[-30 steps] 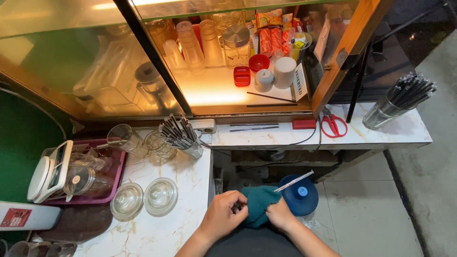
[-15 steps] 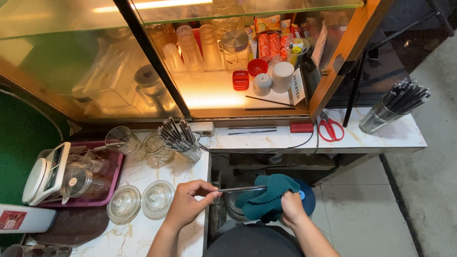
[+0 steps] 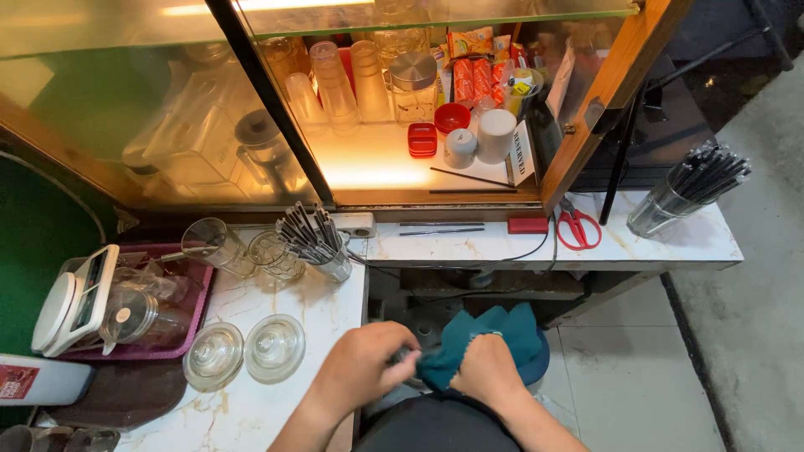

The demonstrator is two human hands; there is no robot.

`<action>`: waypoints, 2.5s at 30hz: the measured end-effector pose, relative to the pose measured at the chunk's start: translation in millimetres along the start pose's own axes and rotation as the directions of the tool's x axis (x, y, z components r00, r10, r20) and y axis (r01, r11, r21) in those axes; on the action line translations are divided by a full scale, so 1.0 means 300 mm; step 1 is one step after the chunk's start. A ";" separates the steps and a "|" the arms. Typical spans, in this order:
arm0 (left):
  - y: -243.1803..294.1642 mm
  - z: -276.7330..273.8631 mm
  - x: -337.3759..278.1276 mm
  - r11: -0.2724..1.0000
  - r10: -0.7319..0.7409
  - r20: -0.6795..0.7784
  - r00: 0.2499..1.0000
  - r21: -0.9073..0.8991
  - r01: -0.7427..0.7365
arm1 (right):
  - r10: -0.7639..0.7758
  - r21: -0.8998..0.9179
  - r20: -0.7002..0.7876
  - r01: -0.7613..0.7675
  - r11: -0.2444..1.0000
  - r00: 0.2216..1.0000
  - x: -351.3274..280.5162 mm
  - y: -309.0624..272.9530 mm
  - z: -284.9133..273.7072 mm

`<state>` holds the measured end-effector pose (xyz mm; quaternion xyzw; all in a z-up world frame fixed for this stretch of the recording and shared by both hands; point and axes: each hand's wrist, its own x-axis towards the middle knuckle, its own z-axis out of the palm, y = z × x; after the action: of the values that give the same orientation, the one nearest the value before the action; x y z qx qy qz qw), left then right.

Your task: Wiping metal stirrers with a cloth and organizing plastic cups on a cafe counter.

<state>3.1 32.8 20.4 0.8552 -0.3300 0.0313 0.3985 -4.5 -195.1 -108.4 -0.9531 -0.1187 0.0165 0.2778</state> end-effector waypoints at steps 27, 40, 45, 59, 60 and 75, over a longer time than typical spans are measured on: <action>-0.126 0.252 -0.101 0.974 -0.154 -0.104 0.983 -0.182 0.133 | -0.049 0.800 0.028 0.007 0.600 0.998 -0.022 0.179 0.261; -0.083 0.045 -0.087 0.938 -0.281 -0.088 0.956 -0.237 0.254 | 0.307 0.928 0.373 -0.351 -0.125 0.875 -0.004 0.158 0.169; -0.097 0.020 -0.103 0.921 -0.326 -0.132 0.936 -0.269 0.283 | 0.270 0.926 0.358 -0.304 -0.224 0.894 -0.011 0.234 0.240; -0.122 -0.269 -0.192 0.946 -0.159 -0.540 0.827 0.157 0.284 | 0.325 0.906 0.386 -0.288 -0.311 0.863 -0.022 0.225 0.161; -0.120 -0.326 -0.189 0.901 -0.047 -0.577 0.815 0.328 0.284 | 0.334 0.931 0.344 -0.272 -0.244 0.878 -0.003 0.187 0.107; -0.230 -0.404 0.105 0.563 -0.059 -0.259 0.964 0.789 0.246 | 0.420 0.927 0.368 -0.360 -0.102 0.829 -0.005 0.172 0.116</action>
<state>93.9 132.9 67.2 0.9595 -0.1605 0.2316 -0.0064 1.7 -219.3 -165.3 -0.4837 0.2154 0.1519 0.8346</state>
